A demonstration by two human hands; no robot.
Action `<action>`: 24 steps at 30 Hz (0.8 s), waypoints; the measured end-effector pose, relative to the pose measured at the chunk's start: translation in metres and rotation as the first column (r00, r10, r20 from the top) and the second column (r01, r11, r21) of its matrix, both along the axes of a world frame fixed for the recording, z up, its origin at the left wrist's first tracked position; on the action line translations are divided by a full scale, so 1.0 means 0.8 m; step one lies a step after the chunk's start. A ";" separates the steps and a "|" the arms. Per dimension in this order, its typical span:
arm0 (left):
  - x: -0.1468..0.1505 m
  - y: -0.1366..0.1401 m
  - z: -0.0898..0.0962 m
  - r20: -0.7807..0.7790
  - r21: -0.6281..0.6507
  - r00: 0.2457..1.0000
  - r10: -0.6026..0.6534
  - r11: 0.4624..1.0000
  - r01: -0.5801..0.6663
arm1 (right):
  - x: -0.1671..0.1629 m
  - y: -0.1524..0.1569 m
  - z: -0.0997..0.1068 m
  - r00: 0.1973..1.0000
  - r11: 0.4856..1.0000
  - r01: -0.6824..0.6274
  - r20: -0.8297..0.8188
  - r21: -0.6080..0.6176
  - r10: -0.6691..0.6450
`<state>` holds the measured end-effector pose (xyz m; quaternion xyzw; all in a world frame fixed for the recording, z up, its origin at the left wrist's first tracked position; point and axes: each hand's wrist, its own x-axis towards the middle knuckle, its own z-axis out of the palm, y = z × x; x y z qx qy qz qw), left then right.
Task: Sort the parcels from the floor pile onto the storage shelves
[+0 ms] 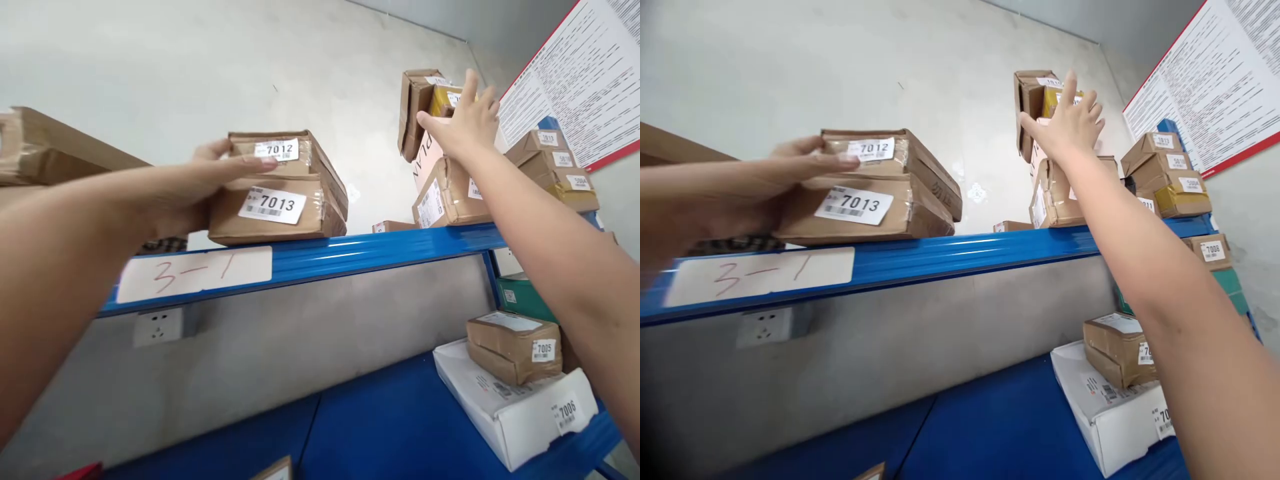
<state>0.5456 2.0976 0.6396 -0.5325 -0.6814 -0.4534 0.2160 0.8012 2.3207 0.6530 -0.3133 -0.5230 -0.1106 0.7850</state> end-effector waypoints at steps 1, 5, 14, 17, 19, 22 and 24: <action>0.001 0.004 -0.003 0.092 0.033 0.993 -0.079 0.997 0.076 | 0.000 0.000 0.002 1.000 1.000 0.007 -0.002 -0.011 -0.007; 0.009 0.013 -0.010 0.241 0.078 0.952 -0.186 0.982 0.172 | 0.023 0.017 0.007 0.998 0.996 -0.036 -0.056 0.077 0.040; 0.024 0.056 -0.002 0.256 0.048 0.893 -0.369 0.928 0.370 | 0.080 0.038 -0.024 0.983 0.995 -0.097 -0.157 -0.006 0.095; 0.053 0.079 -0.007 0.263 0.031 0.879 -0.398 0.914 0.404 | 0.089 0.055 -0.037 0.968 0.988 -0.156 -0.202 -0.023 0.148; 0.073 0.093 -0.011 0.275 0.033 0.889 -0.367 0.927 0.373 | 0.096 0.078 -0.051 0.969 0.989 -0.144 -0.205 -0.014 0.138; 0.097 0.111 -0.016 0.274 0.026 0.904 -0.327 0.943 0.333 | 0.106 0.113 -0.089 0.982 0.990 -0.072 -0.164 0.119 0.091; 0.108 0.120 -0.019 0.266 0.011 0.913 -0.310 0.948 0.318 | 0.108 0.124 -0.128 0.990 0.983 -0.032 -0.131 0.181 0.056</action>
